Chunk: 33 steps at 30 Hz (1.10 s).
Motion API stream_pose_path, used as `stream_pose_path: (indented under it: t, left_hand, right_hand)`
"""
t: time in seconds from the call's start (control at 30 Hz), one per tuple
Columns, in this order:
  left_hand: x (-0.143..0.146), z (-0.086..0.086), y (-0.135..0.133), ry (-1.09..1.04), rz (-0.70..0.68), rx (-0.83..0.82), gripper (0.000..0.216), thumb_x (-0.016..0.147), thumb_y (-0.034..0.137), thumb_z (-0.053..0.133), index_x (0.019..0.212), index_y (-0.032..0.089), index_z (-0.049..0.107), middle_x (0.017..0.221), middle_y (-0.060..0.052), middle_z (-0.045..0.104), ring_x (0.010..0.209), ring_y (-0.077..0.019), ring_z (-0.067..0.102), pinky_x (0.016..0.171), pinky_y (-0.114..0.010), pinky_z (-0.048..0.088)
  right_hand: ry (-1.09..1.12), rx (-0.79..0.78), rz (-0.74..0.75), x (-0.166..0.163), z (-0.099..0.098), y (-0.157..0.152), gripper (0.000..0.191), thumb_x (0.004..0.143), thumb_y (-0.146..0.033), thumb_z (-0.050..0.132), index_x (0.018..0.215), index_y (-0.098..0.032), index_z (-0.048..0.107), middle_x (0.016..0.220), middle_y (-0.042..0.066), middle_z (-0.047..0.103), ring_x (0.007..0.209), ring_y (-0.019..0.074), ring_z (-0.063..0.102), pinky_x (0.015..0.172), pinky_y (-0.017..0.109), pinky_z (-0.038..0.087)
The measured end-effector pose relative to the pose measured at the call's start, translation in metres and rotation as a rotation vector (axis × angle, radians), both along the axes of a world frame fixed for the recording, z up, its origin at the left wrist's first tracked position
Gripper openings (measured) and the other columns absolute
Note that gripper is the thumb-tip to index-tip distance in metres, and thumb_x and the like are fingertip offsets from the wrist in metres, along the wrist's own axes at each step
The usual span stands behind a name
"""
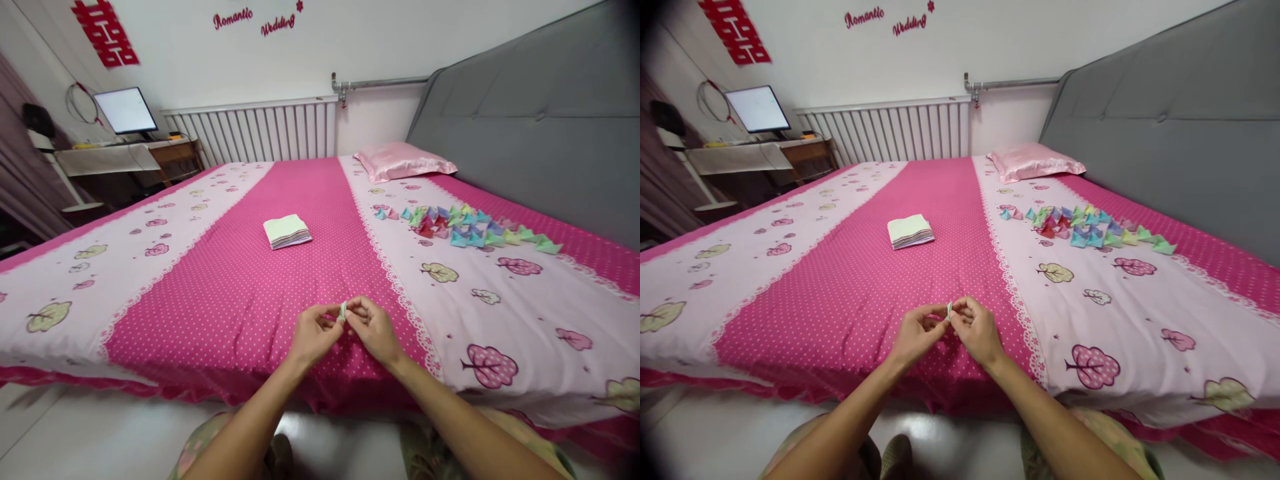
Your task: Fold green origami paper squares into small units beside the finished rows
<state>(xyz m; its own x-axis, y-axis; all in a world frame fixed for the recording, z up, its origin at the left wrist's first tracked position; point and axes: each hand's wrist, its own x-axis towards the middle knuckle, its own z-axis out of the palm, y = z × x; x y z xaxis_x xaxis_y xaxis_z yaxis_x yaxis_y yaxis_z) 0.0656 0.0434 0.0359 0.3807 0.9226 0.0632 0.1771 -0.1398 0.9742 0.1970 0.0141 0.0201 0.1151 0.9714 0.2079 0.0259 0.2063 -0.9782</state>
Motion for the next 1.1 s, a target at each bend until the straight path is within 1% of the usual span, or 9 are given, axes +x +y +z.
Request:
stream_pose_path:
  t: [0.13, 0.33, 0.47, 0.67, 0.87, 0.93, 1.1]
  left_hand:
    - [0.000, 0.002, -0.002, 0.021, -0.007, 0.030, 0.028, 0.070, 0.022, 0.055, 0.095, 0.012, 0.065, 0.077, -0.009, 0.067, 0.060, -0.0147, 0.061, 0.050, -0.021, 0.045]
    - [-0.001, 0.006, -0.005, 0.108, -0.001, 0.122, 0.024, 0.070, 0.016, 0.051, 0.091, 0.013, 0.063, 0.079, -0.008, 0.067, 0.061, -0.0147, 0.061, 0.052, -0.022, 0.047]
    - [-0.001, 0.004, -0.005, 0.117, -0.019, 0.154, 0.022, 0.073, 0.020, 0.053, 0.092, 0.013, 0.061, 0.081, -0.008, 0.066, 0.064, -0.0152, 0.062, 0.054, -0.023, 0.048]
    - [-0.002, -0.004, -0.001, 0.125, -0.014, 0.206, 0.027, 0.075, 0.031, 0.056, 0.096, 0.015, 0.062, 0.086, -0.009, 0.064, 0.067, -0.0156, 0.061, 0.060, -0.025, 0.050]
    - [-0.004, -0.007, 0.001, 0.098, 0.012, 0.241, 0.028, 0.074, 0.033, 0.058, 0.097, 0.018, 0.064, 0.089, -0.008, 0.063, 0.072, -0.0157, 0.061, 0.063, -0.027, 0.051]
    - [-0.004, -0.008, 0.002, 0.077, 0.017, 0.232, 0.028, 0.074, 0.032, 0.059, 0.097, 0.018, 0.065, 0.089, -0.008, 0.063, 0.073, -0.0160, 0.061, 0.065, -0.027, 0.051]
    - [-0.003, -0.011, 0.004, -0.018, -0.009, 0.122, 0.029, 0.073, 0.028, 0.060, 0.098, 0.016, 0.065, 0.090, -0.010, 0.065, 0.077, -0.0181, 0.062, 0.068, -0.029, 0.051]
  right_hand:
    - [-0.012, -0.001, -0.004, 0.000, 0.000, 0.000, 0.014, 0.076, -0.032, 0.054, 0.080, -0.019, 0.052, 0.076, 0.003, 0.062, 0.067, 0.0153, 0.061, 0.059, 0.025, 0.049]
    - [-0.072, 0.008, -0.005, -0.001, 0.000, -0.002, 0.011, 0.077, -0.028, 0.053, 0.082, -0.019, 0.051, 0.077, 0.003, 0.061, 0.069, 0.0160, 0.062, 0.062, 0.026, 0.050]
    - [-0.085, 0.014, -0.012, -0.001, 0.000, -0.002, 0.009, 0.077, -0.026, 0.052, 0.082, -0.019, 0.052, 0.077, 0.003, 0.062, 0.069, 0.0164, 0.063, 0.062, 0.027, 0.051]
    - [-0.047, 0.015, -0.028, -0.001, 0.002, -0.001, 0.007, 0.077, -0.024, 0.052, 0.081, -0.019, 0.051, 0.077, 0.003, 0.061, 0.070, 0.0157, 0.062, 0.064, 0.026, 0.050]
    - [0.003, 0.003, -0.030, 0.000, -0.001, 0.000, 0.010, 0.075, -0.026, 0.054, 0.080, -0.017, 0.052, 0.076, 0.003, 0.061, 0.067, 0.0149, 0.061, 0.061, 0.025, 0.050]
    - [0.026, -0.008, -0.025, 0.000, -0.001, 0.000, 0.010, 0.074, -0.026, 0.055, 0.080, -0.017, 0.052, 0.075, 0.003, 0.061, 0.066, 0.0145, 0.061, 0.061, 0.025, 0.050]
    - [0.023, -0.006, -0.034, 0.000, 0.000, 0.000, 0.008, 0.073, -0.023, 0.056, 0.079, -0.017, 0.053, 0.076, 0.003, 0.062, 0.070, 0.0158, 0.062, 0.065, 0.027, 0.051]
